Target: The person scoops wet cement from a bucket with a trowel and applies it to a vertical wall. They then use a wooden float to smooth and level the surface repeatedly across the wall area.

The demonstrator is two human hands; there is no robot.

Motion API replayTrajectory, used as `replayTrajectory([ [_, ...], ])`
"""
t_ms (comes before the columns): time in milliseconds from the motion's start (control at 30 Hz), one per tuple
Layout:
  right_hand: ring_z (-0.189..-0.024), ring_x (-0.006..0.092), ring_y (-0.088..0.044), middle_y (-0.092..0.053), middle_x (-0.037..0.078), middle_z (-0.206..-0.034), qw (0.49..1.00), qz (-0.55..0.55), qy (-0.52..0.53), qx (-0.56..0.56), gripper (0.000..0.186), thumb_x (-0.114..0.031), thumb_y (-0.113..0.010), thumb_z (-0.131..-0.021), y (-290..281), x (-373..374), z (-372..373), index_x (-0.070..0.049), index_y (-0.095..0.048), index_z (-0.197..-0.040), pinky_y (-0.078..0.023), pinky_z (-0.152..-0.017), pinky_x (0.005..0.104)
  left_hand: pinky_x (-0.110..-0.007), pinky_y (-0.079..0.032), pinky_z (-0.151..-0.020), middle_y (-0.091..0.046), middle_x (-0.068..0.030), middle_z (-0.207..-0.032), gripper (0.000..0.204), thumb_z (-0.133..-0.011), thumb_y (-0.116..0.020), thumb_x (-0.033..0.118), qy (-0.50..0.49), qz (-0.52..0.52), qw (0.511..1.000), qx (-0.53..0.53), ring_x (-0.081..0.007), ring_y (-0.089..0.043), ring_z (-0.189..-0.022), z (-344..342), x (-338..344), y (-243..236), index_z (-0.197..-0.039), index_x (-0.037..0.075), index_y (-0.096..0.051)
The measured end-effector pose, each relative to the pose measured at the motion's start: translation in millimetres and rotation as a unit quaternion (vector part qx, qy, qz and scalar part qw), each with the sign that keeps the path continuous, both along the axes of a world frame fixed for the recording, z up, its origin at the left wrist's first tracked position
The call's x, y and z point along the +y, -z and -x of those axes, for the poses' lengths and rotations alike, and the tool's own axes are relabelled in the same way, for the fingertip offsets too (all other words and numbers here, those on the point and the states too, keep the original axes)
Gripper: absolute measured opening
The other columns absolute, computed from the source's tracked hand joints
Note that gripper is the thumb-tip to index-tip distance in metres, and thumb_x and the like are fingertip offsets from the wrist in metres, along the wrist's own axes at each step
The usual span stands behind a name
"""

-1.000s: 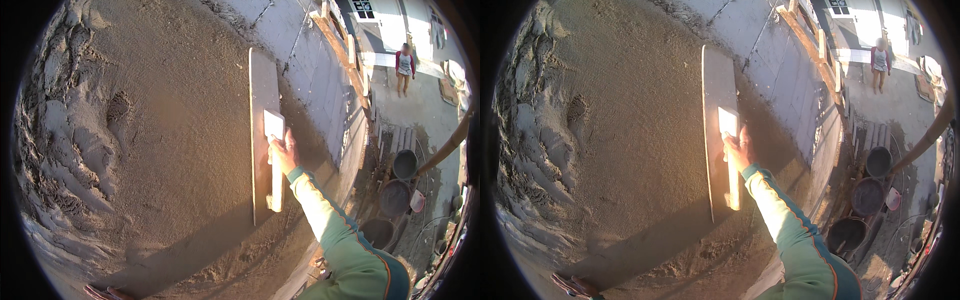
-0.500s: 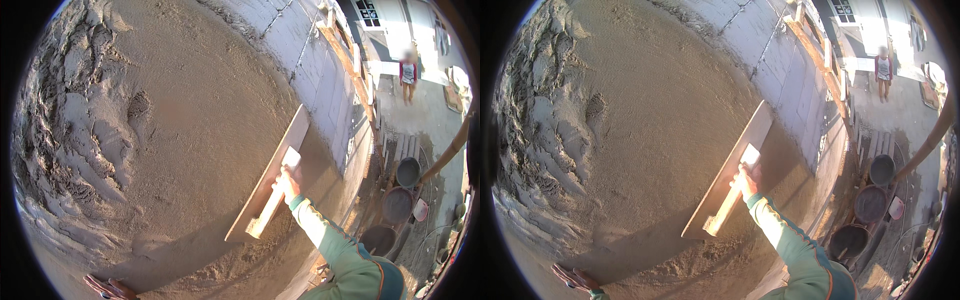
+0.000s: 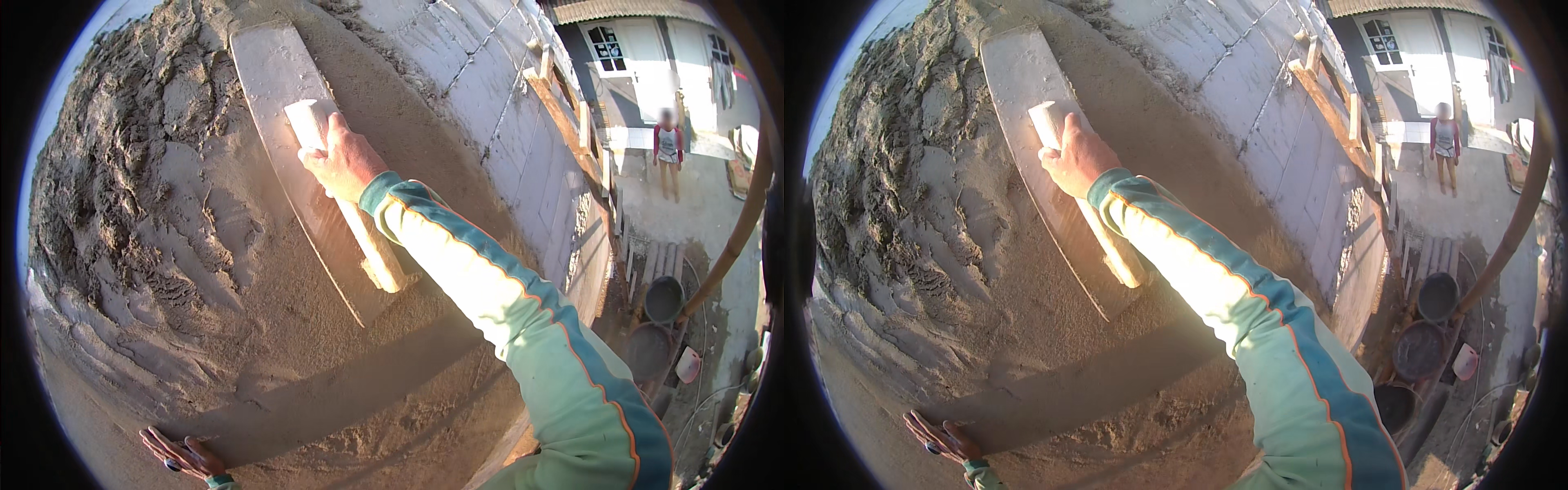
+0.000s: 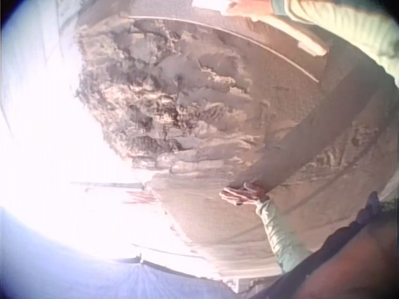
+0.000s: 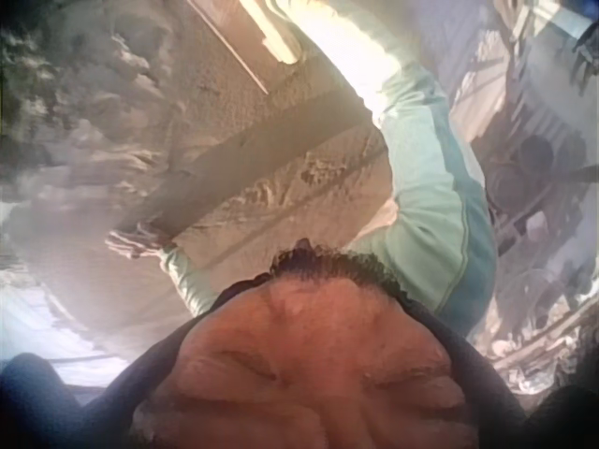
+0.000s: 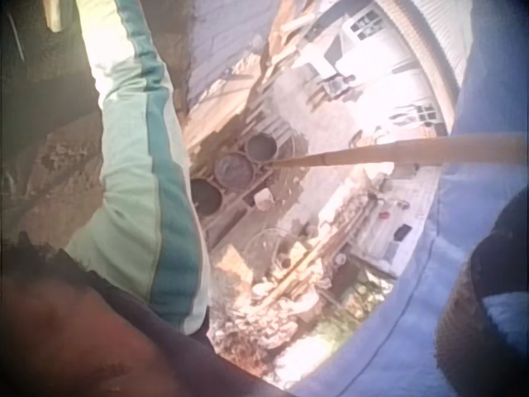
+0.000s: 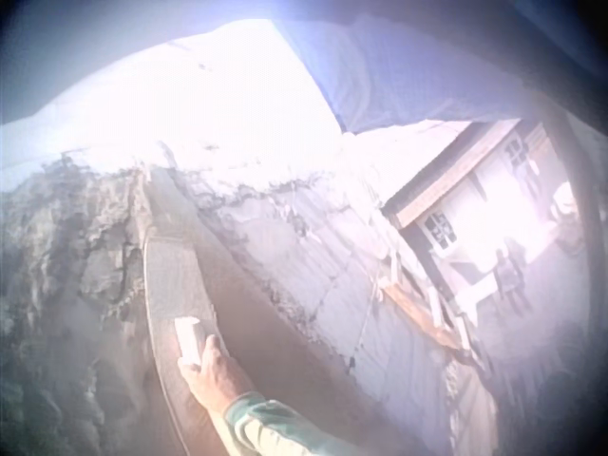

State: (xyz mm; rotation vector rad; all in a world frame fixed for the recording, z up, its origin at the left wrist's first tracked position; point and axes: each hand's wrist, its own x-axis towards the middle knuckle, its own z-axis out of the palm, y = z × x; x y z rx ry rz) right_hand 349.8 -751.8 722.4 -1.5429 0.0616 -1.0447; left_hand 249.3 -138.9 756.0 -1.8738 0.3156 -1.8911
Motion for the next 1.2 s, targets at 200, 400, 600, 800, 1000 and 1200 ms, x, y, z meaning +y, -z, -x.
replayTrajectory([
  [200, -0.072, 0.0349, -0.072, -0.068, 0.021, -0.085, 0.992, -0.121, 0.042, -0.008, 0.046, -0.041, -0.070, -0.089, 130, -70, -20, -0.003, -0.049, -0.104, -0.058, -0.060, 0.0452, -0.061, -0.021, -0.123, -0.029, -0.0231, -0.163, 0.087, -0.101, -0.027, 0.070, 0.028, 0.009, 0.999, 0.015, -0.0417, -0.025, -0.152, -8, -6, 7, -0.158, 0.004, -0.033],
  [400, -0.052, 0.0123, -0.056, -0.059, 0.001, -0.087, 0.865, -0.490, -0.097, -0.047, 0.031, -0.019, -0.070, -0.097, 399, -77, -18, -0.017, -0.048, -0.120, -0.051, -0.041, 0.0332, -0.062, -0.021, -0.123, -0.029, -0.0224, -0.164, 0.086, -0.101, -0.028, 0.069, 0.007, 0.006, 1.000, -0.001, -0.0417, -0.023, -0.153, -14, -6, 1, -0.159, 0.005, -0.031],
  [600, -0.071, 0.0172, -0.066, -0.065, 0.006, -0.101, 0.949, -0.302, -0.096, 0.004, 0.045, -0.028, -0.072, -0.093, 386, 2, -8, -0.012, -0.050, -0.130, -0.058, -0.054, 0.0324, -0.061, -0.019, -0.123, -0.028, -0.0219, -0.164, 0.087, -0.101, -0.026, 0.070, 0.008, 0.010, 1.000, 0.004, -0.0415, -0.022, -0.153, -5, -7, 4, -0.159, 0.005, -0.031],
  [800, -0.104, 0.0436, -0.069, -0.069, 0.032, -0.112, 0.985, -0.062, 0.158, -0.001, 0.085, -0.043, -0.076, -0.084, 173, -102, -31, 0.015, -0.045, -0.138, -0.057, -0.087, 0.0447, -0.060, -0.018, -0.124, -0.029, -0.0212, -0.164, 0.090, -0.100, -0.026, 0.073, 0.025, 0.014, 1.000, 0.013, -0.0402, -0.022, -0.153, -19, -5, -1, -0.159, 0.005, -0.031],
  [1000, -0.046, 0.0099, -0.049, -0.059, 0.001, -0.072, 0.907, -0.406, 0.090, 0.072, 0.033, -0.021, -0.080, -0.085, 305, -124, -42, -0.011, -0.057, -0.107, -0.045, -0.039, 0.0316, -0.059, -0.016, -0.125, -0.026, -0.0187, -0.166, 0.089, -0.100, -0.027, 0.073, 0.004, 0.032, 0.999, 0.022, -0.0392, -0.020, -0.154, -8, 1, 5, -0.160, 0.006, -0.030],
  [1200, -0.045, 0.0102, -0.050, -0.057, 0.000, -0.069, 0.908, -0.411, 0.081, 0.008, 0.028, -0.016, -0.080, -0.086, 300, -139, -43, -0.011, -0.059, -0.103, -0.043, -0.036, 0.0303, -0.059, -0.016, -0.124, -0.026, -0.0191, -0.166, 0.084, -0.102, -0.029, 0.066, 0.012, 0.028, 0.999, 0.024, -0.0401, -0.021, -0.154, -3, -7, 3, -0.159, 0.005, -0.030],
])
